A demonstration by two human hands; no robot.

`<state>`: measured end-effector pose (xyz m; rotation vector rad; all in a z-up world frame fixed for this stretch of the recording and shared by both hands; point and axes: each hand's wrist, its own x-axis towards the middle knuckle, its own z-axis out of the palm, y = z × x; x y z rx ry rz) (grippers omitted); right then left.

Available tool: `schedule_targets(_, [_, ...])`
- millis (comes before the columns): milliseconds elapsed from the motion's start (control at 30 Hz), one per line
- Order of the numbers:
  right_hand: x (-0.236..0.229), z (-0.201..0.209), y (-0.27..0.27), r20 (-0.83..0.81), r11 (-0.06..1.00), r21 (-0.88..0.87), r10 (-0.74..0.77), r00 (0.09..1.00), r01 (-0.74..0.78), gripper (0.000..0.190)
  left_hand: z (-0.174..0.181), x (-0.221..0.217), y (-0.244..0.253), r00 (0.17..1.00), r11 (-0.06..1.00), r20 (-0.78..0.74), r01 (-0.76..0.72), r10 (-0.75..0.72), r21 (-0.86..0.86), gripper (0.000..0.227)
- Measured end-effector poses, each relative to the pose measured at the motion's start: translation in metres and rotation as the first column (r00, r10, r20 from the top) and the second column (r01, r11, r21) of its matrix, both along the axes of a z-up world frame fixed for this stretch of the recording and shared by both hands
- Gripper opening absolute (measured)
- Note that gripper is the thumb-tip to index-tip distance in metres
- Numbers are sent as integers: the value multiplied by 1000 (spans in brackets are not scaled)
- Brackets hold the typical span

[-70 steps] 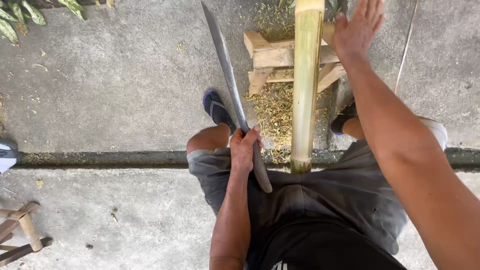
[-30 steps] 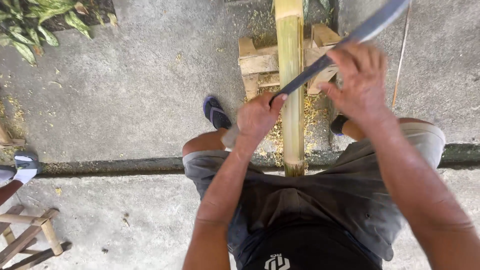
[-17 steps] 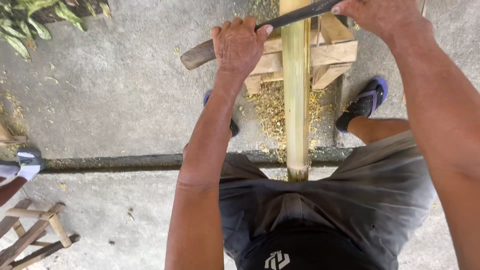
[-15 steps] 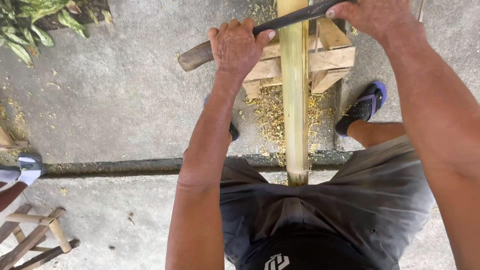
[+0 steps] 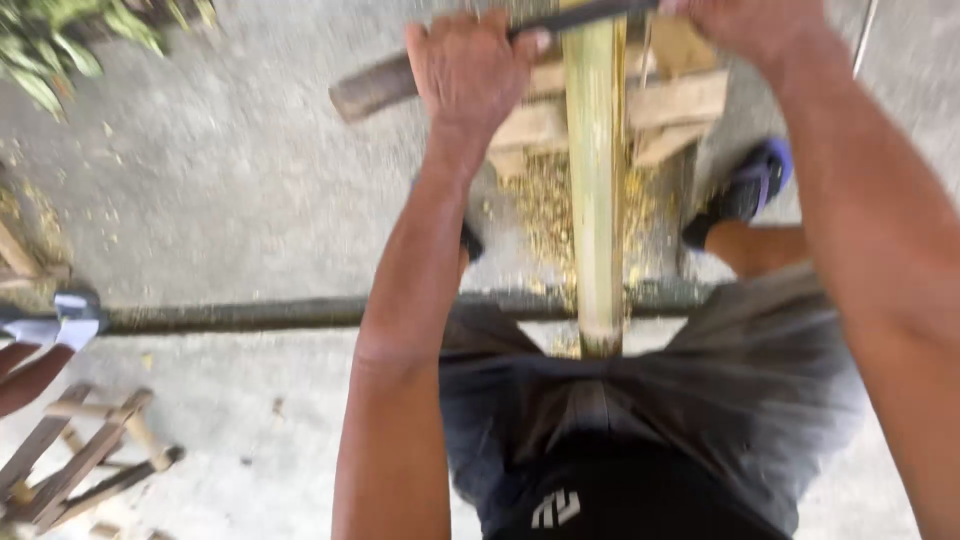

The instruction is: Shaving the outer layer of a bamboo pole using a machete.

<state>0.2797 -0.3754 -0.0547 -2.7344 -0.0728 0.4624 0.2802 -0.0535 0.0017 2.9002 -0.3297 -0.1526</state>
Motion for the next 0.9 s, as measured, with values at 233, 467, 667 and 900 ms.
schedule_targets(233, [-16, -38, -20, 344, 983, 25, 163, 925, -183, 55, -3, -10, -1, 991, 998, 128, 32, -38, 44, 50])
schedule_targets(467, [-9, -38, -16, 185, 946, -296, 196, 963, -136, 63, -6, -4, -5, 984, 999, 172, 44, -49, 29, 53])
schedule_targets(667, [-16, -51, -29, 356, 989, -79, 142, 924, -122, 67, -2, 3, -9, 998, 999, 58, 39, -39, 8, 43])
schedule_targets(900, [-9, -54, -31, 357, 987, -108, 152, 922, -121, 73, 5, 5, -12, 991, 998, 126, 49, -53, 35, 49])
